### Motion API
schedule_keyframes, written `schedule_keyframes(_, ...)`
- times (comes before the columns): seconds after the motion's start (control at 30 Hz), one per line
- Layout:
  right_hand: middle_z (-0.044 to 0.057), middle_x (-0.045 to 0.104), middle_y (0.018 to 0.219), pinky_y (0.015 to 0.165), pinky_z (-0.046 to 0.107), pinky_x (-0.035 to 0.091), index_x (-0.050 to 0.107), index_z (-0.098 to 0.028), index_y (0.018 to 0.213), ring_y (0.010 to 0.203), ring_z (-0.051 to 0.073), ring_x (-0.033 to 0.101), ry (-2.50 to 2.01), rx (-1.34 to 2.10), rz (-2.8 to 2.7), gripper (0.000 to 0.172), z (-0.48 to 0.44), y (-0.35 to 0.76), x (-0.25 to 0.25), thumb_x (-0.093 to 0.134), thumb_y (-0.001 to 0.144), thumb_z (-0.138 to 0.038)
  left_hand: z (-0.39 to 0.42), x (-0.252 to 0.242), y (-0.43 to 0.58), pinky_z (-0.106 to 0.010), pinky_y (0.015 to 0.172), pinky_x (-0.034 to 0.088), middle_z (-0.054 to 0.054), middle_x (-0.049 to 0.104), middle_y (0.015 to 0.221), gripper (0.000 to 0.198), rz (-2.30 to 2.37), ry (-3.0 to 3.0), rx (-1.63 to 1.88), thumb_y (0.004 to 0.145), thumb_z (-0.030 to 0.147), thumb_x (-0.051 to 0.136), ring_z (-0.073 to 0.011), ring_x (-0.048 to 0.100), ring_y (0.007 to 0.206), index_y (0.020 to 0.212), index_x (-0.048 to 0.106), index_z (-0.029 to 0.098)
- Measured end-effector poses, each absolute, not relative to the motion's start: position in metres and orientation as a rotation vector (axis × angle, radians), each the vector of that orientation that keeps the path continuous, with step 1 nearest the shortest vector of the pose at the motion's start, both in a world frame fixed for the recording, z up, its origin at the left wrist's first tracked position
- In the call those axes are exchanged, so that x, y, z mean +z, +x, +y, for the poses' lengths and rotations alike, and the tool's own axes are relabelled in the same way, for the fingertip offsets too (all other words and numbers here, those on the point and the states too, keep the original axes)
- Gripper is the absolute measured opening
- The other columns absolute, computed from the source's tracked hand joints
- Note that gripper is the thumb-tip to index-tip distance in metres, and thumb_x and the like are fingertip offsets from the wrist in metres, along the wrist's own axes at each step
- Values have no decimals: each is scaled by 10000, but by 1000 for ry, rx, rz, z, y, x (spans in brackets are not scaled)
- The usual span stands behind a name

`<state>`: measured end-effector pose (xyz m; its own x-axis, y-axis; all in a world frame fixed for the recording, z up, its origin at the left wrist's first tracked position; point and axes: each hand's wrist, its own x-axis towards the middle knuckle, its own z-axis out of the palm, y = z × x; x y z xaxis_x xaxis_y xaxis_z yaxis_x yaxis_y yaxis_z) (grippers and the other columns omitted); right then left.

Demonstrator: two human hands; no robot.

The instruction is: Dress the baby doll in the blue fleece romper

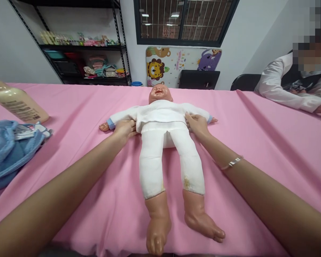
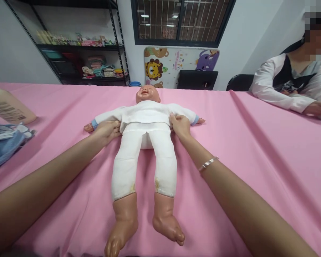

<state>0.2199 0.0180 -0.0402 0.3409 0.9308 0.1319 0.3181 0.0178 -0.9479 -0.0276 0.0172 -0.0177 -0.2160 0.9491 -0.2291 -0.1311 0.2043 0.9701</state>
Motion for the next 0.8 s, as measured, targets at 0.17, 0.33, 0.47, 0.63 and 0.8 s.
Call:
schedule_keyframes(0.17,82,672,956,740,346,516,627,-170,992,845,223,631,-1342,695,-1475,336,-6,227,-40,720,757,-391,-9,-11,-40,-310,795,557,-107,605,1244,469,1447,1484,1149,708,17,627,-196,654,963,1144,531,163)
schedule_keyframes(0.33,95,646,794,736,387,457,543,-188,740,766,244,594,-1374,142,-1670,109,-6,227,-39,453,802,-187,-8,-18,-40,-344,838,501,-33,655,855,155,1514,2131,1097,828,157,507,-196,621,851,926,627,167)
schedule_keyframes(0.47,105,655,856,703,402,449,548,-195,785,771,265,593,-1438,71,-1837,146,-20,236,-45,430,839,-263,-32,-6,-64,-337,803,494,-37,707,979,202,1448,2264,840,859,266,505,-210,648,894,949,673,198)
schedule_keyframes(0.63,83,697,992,790,434,506,632,-204,1010,853,259,642,-1498,431,-1822,294,-44,254,-63,495,840,-401,-85,22,-144,-427,1014,441,-103,660,1182,358,1926,2470,729,901,404,416,-284,599,1129,1096,636,201)
schedule_keyframes(0.8,81,706,928,778,449,563,654,-237,895,852,267,671,-1402,471,-1593,225,-82,246,-43,589,768,-410,-127,36,-239,-702,940,382,-137,455,1413,659,2780,1944,236,842,602,449,-502,436,1219,1393,339,258)
